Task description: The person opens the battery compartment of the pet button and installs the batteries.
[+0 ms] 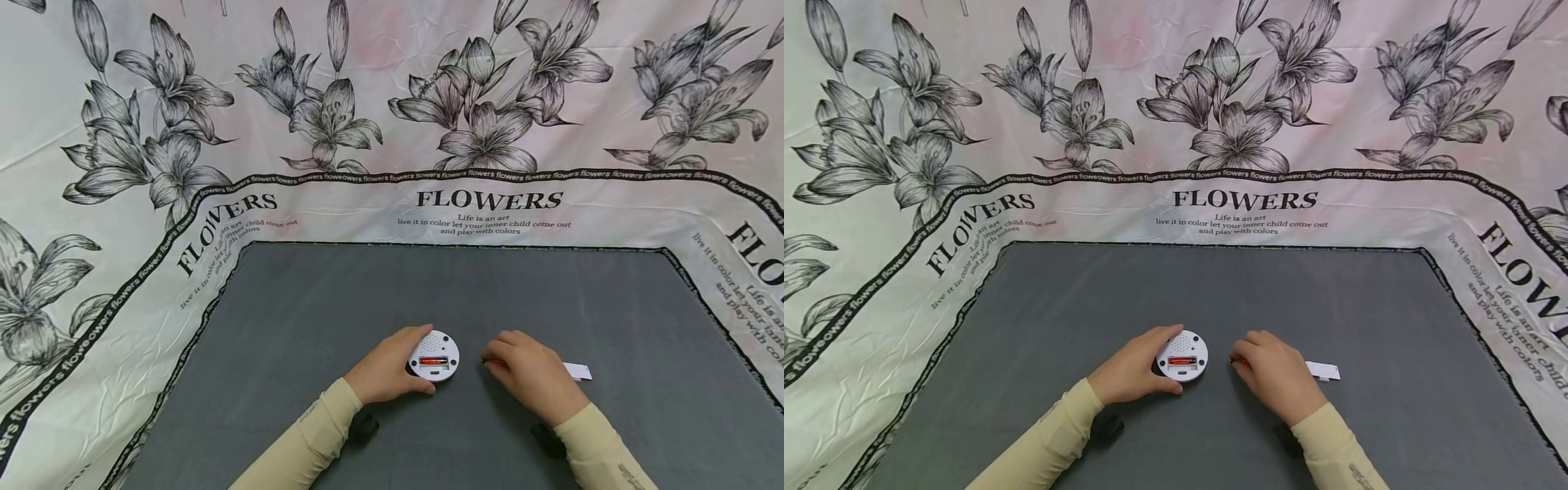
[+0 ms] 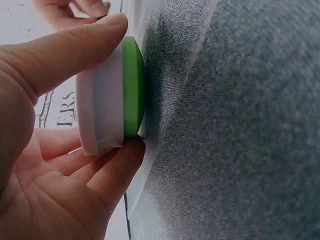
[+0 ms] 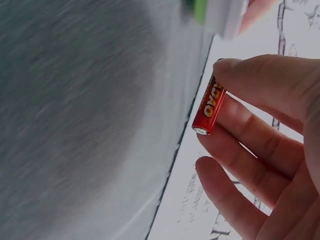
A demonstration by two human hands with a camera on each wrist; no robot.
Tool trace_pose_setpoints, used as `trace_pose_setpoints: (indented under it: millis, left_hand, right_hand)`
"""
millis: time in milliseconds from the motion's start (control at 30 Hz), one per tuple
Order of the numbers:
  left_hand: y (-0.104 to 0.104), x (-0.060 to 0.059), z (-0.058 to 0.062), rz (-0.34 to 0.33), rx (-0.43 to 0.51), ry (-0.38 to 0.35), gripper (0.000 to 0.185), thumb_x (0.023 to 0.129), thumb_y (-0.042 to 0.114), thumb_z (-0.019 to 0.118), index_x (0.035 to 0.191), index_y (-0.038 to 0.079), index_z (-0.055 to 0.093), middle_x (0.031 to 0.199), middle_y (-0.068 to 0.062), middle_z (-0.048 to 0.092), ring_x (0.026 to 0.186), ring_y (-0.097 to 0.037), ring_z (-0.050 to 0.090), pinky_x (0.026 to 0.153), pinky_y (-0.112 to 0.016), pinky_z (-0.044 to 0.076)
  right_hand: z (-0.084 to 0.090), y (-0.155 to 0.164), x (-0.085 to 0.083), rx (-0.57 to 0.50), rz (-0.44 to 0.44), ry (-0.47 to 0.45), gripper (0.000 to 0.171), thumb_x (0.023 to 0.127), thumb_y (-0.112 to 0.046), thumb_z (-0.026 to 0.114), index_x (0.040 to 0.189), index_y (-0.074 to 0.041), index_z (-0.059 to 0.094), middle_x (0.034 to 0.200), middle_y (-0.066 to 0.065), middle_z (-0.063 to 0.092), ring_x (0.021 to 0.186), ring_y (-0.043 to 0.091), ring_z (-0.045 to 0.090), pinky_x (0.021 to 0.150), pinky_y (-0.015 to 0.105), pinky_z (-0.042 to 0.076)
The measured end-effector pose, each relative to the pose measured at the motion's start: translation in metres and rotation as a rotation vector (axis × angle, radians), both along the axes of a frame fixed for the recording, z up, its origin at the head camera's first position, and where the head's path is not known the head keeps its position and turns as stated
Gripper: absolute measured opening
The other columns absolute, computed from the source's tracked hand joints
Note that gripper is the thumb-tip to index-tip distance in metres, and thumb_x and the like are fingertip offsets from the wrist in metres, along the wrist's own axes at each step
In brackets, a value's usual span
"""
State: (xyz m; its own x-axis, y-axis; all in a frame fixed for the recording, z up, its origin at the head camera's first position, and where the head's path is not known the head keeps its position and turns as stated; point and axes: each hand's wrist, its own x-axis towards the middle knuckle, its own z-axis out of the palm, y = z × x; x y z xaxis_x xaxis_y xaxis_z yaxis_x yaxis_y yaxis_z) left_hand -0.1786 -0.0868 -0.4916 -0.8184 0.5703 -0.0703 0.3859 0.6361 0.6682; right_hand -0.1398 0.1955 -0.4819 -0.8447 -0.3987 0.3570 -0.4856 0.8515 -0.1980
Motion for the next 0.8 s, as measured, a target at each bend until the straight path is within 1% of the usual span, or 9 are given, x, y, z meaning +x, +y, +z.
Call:
trace_pose_setpoints:
  millis: [133, 300, 467, 633, 800]
  left_hand:
    - [0.000, 0.000, 0.000, -0.001, -0.002, -0.003, 0.101, 0.087, 0.034, 0.094, 0.169, 0.015, 0.038, 0.167, -0.005, 0.050, 0.149, -0.020, 0.053, 0.124, -0.043, 0.045]
    - [0.000, -0.002, -0.001, -0.006, 0.004, -0.011, 0.101, 0.088, 0.034, 0.093, 0.169, 0.014, 0.037, 0.167, -0.005, 0.049, 0.146, -0.020, 0.054, 0.122, -0.042, 0.047]
    - [-0.002, -0.002, -0.004, -0.013, 0.005, -0.016, 0.100, 0.089, 0.034, 0.092, 0.170, 0.014, 0.036, 0.168, -0.005, 0.047, 0.145, -0.019, 0.055, 0.119, -0.040, 0.050]
    - [-0.004, -0.003, -0.005, -0.030, 0.024, -0.013, 0.100, 0.091, 0.034, 0.091, 0.171, 0.013, 0.034, 0.169, -0.005, 0.046, 0.145, -0.019, 0.055, 0.118, -0.038, 0.051]
    - [-0.005, -0.003, -0.003, -0.034, 0.034, -0.011, 0.100, 0.091, 0.034, 0.090, 0.171, 0.012, 0.033, 0.169, -0.005, 0.046, 0.146, -0.020, 0.055, 0.119, -0.038, 0.050]
  right_hand:
    - [0.008, -0.015, -0.002, -0.006, 0.047, 0.020, 0.024, 0.082, -0.009, 0.094, 0.094, -0.023, 0.080, 0.090, -0.010, 0.068, 0.085, 0.010, 0.064, 0.069, 0.034, 0.059]
    - [0.013, -0.037, -0.007, -0.023, 0.117, 0.051, 0.024, 0.081, -0.008, 0.095, 0.096, -0.020, 0.081, 0.092, -0.009, 0.071, 0.086, 0.010, 0.064, 0.071, 0.031, 0.059]
    - [0.010, -0.059, -0.012, -0.053, 0.184, 0.050, 0.024, 0.081, -0.011, 0.096, 0.097, -0.020, 0.081, 0.094, -0.009, 0.072, 0.086, 0.009, 0.063, 0.071, 0.028, 0.059]
    - [0.003, -0.076, -0.013, -0.078, 0.258, 0.034, 0.021, 0.085, -0.012, 0.094, 0.100, -0.020, 0.081, 0.101, -0.008, 0.075, 0.089, 0.010, 0.066, 0.075, 0.029, 0.060]
    - [-0.003, -0.083, -0.014, -0.093, 0.286, 0.032, 0.020, 0.086, -0.013, 0.093, 0.099, -0.020, 0.080, 0.102, -0.009, 0.075, 0.088, 0.009, 0.066, 0.076, 0.029, 0.060]
